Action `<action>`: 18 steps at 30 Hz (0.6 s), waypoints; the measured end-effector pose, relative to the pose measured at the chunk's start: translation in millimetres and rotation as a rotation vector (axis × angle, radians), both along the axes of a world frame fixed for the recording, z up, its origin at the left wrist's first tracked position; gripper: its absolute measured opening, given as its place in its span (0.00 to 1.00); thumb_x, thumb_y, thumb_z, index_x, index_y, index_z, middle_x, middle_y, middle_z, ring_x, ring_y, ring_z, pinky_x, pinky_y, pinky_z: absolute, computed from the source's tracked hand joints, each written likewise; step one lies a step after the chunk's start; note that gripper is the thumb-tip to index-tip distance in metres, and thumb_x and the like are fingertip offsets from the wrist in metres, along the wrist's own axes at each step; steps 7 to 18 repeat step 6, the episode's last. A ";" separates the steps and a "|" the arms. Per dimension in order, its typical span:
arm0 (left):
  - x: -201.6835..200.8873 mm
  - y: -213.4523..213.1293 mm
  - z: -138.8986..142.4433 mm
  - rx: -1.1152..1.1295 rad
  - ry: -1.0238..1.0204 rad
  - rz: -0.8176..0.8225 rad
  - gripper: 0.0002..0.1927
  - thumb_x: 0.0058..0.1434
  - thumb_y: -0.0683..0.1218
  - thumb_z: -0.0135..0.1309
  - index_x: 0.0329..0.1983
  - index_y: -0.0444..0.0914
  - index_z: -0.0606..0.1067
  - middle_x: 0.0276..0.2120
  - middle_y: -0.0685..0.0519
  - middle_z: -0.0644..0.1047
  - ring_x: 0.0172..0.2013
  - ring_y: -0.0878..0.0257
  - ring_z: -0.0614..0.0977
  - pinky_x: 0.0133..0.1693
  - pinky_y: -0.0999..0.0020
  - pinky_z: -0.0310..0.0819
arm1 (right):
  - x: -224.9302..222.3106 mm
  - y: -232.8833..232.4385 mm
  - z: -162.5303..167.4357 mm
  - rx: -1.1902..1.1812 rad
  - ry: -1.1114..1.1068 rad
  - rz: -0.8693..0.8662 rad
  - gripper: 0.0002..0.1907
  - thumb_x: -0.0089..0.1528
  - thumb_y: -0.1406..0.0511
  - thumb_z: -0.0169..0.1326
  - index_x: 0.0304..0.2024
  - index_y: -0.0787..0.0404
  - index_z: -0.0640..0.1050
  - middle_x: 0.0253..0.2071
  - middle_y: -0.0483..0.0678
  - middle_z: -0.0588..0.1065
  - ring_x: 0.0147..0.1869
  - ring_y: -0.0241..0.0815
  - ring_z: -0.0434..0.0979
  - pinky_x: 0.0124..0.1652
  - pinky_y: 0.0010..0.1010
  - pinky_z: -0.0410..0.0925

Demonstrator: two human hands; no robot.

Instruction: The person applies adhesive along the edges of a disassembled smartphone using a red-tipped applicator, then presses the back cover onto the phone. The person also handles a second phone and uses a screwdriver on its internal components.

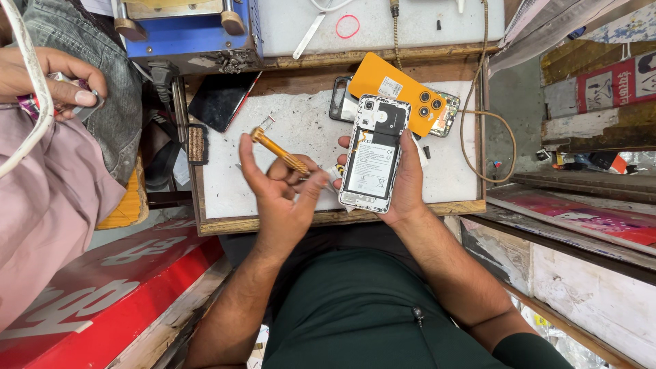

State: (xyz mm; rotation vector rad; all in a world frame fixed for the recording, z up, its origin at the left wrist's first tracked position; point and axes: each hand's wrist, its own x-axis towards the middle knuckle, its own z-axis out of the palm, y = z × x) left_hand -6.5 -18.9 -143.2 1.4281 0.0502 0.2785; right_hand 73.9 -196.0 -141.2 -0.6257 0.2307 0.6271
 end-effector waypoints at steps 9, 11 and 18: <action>-3.0 17.2 23.0 0.640 0.290 -0.135 0.27 0.70 0.39 0.56 0.66 0.55 0.62 0.47 0.49 0.78 0.44 0.59 0.87 0.44 0.67 0.87 | -1.3 -0.9 -2.3 -0.049 -0.081 -0.015 0.44 0.68 0.37 0.36 0.72 0.61 0.62 0.61 0.62 0.71 0.57 0.51 0.77 0.47 0.53 0.78; -3.0 17.2 23.0 0.640 0.290 -0.135 0.27 0.70 0.39 0.56 0.66 0.55 0.62 0.47 0.49 0.78 0.44 0.59 0.87 0.44 0.67 0.87 | -1.3 -0.9 -2.3 -0.049 -0.081 -0.015 0.44 0.68 0.37 0.36 0.72 0.61 0.62 0.61 0.62 0.71 0.57 0.51 0.77 0.47 0.53 0.78; -3.0 17.2 23.0 0.640 0.290 -0.135 0.27 0.70 0.39 0.56 0.66 0.55 0.62 0.47 0.49 0.78 0.44 0.59 0.87 0.44 0.67 0.87 | -1.3 -0.9 -2.3 -0.049 -0.081 -0.015 0.44 0.68 0.37 0.36 0.72 0.61 0.62 0.61 0.62 0.71 0.57 0.51 0.77 0.47 0.53 0.78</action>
